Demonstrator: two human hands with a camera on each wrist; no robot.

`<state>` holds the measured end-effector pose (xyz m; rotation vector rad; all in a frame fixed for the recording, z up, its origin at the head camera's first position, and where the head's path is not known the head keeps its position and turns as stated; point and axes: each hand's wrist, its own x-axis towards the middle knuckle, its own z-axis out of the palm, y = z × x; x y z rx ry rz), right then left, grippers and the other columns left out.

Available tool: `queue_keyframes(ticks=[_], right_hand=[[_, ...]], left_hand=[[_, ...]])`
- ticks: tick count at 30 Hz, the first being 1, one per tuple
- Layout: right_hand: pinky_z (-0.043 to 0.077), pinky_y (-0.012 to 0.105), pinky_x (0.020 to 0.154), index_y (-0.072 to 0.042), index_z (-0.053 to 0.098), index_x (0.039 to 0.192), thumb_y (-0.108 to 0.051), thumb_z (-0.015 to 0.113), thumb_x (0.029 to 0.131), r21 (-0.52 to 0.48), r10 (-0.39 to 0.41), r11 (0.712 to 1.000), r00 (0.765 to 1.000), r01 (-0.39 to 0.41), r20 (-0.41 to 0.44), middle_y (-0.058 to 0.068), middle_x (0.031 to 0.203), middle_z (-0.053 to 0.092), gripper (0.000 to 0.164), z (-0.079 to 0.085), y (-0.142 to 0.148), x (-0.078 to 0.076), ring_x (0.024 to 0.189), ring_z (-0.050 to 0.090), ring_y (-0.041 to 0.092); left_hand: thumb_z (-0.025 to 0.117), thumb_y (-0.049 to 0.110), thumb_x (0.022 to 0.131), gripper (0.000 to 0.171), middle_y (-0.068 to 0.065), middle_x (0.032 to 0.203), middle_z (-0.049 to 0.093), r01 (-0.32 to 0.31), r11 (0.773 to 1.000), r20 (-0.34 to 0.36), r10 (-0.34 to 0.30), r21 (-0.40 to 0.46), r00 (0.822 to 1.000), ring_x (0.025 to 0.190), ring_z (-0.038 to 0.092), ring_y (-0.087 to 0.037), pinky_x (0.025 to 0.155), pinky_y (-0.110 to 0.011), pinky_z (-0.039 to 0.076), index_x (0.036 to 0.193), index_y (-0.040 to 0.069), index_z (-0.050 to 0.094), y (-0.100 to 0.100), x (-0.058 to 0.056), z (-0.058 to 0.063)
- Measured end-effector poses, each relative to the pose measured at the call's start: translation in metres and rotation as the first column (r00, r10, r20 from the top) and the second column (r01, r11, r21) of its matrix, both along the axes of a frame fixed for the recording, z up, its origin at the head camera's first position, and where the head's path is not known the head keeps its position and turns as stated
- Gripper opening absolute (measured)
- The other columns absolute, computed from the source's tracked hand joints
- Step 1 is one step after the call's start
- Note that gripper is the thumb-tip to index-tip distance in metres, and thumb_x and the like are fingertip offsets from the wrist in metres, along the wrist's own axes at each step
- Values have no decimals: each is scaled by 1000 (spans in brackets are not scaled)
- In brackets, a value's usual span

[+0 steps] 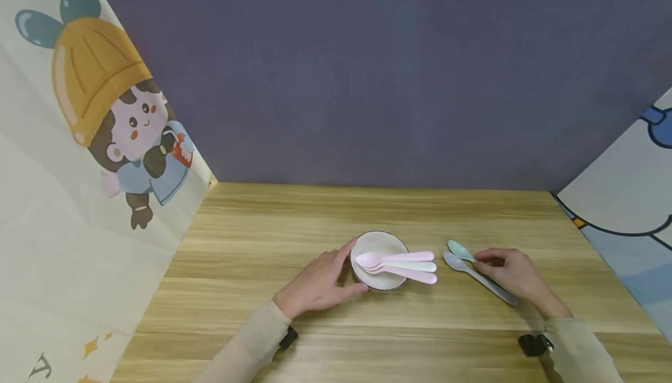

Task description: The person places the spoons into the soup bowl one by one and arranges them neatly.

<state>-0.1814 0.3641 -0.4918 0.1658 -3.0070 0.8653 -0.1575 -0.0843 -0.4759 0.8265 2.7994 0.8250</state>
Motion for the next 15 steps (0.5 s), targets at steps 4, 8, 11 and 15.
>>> queue_keyframes(ticks=[4, 8, 11, 15], right_hand=[[54, 20, 67, -4, 82, 112, -19, 79, 96, 5, 7, 1000, 1000, -7, 2, 6, 97, 81, 22, 0, 0, 0, 81, 69, 5], [54, 20, 67, -3, 81, 112, -21, 79, 97, -2, 6, 1000, 1000, -6, 14, 6, 96, 81, 24, 0, 0, 0, 80, 70, 7], [54, 20, 66, -3, 81, 112, -22, 79, 97, -4, 6, 1000, 1000, -6, 14, 7, 96, 81, 25, 1, 0, 0, 80, 70, 7], [54, 20, 66, -2, 82, 112, -21, 80, 96, -4, 6, 1000, 1000, -6, 6, 8, 97, 82, 24, 1, 1, -1, 80, 70, 7]], left_hand=[[62, 69, 99, 100, -16, 158, 56, -2, 1000, 2, 2, 1, 1000, 139, 59, -32, 118, -48, 50, 172, 14, 20, 0, 0, 0], [63, 67, 99, 100, -15, 159, 56, 4, 1000, -3, -4, 8, 1000, 140, 59, -32, 119, -48, 49, 171, 12, 22, 0, 0, 1], [64, 67, 98, 100, -15, 158, 56, 3, 1000, -5, -3, 9, 1000, 140, 59, -31, 119, -48, 49, 171, 12, 22, 0, 1, 1], [64, 68, 98, 100, -15, 158, 56, 1, 1000, -2, -1, 6, 1000, 140, 59, -31, 119, -48, 49, 171, 12, 22, 0, 1, 2]])
